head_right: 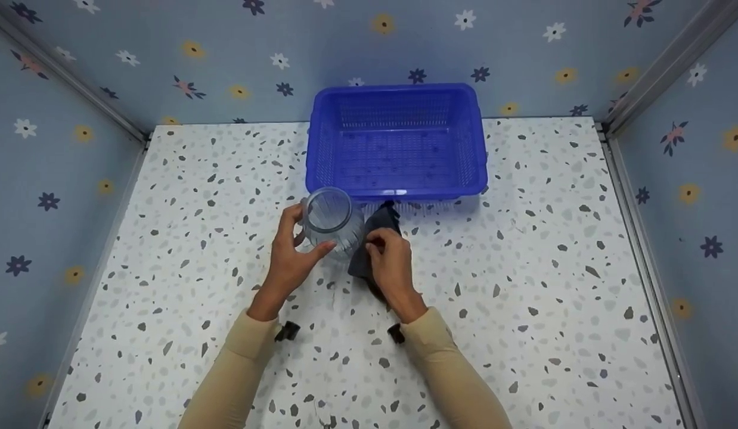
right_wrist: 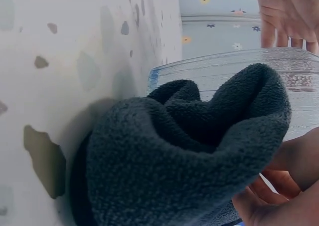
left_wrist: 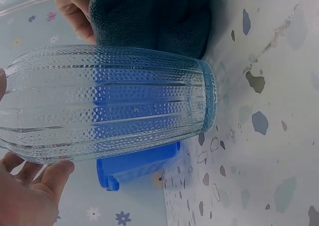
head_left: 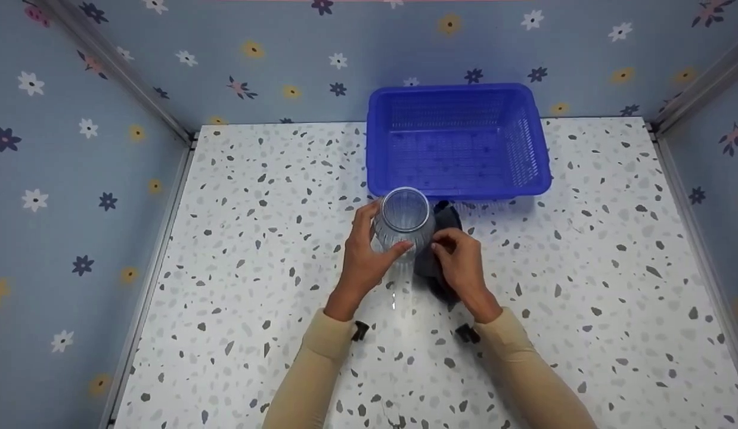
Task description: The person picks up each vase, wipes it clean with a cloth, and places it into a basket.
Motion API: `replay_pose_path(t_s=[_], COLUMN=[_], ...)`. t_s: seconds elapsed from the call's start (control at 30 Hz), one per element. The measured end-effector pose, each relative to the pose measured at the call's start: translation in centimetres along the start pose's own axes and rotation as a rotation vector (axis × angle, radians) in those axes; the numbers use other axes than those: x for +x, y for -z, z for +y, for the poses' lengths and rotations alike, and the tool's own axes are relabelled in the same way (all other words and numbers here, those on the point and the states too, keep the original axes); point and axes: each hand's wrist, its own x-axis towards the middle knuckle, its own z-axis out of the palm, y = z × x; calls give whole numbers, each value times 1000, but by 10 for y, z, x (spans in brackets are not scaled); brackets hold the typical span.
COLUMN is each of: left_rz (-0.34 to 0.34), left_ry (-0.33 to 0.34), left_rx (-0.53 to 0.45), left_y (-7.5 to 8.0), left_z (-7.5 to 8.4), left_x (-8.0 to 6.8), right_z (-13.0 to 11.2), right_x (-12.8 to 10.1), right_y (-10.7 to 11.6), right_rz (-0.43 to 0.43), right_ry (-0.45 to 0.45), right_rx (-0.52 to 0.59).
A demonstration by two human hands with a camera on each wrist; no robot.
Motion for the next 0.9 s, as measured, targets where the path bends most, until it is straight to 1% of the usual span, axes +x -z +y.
replay_pose_path(t_s=[0.2,0.37,0.47,0.6,0.73,0.9], left_rz=[-6,-7,-9,-6,-1,-1], left_ry=[-5,-13,-18,-37,-51,-40], left_rx=[-9,-9,-6,6,16,7], left_y=[0,1,1,0,0,0], left_z=[0,0,0,-1,-1,-1], left_x=[-1,0,1,1,0,0], right_z=[-17,-35,-46,-55,-59,-63], right_x=[0,3,5,7,9,11], right_y=[10,19,22,25,26,28], right_rz=[35,83,99,95,86,59], right_ry=[15,90,139,177,189,176], right_rx=[64,100,95,72,48,22])
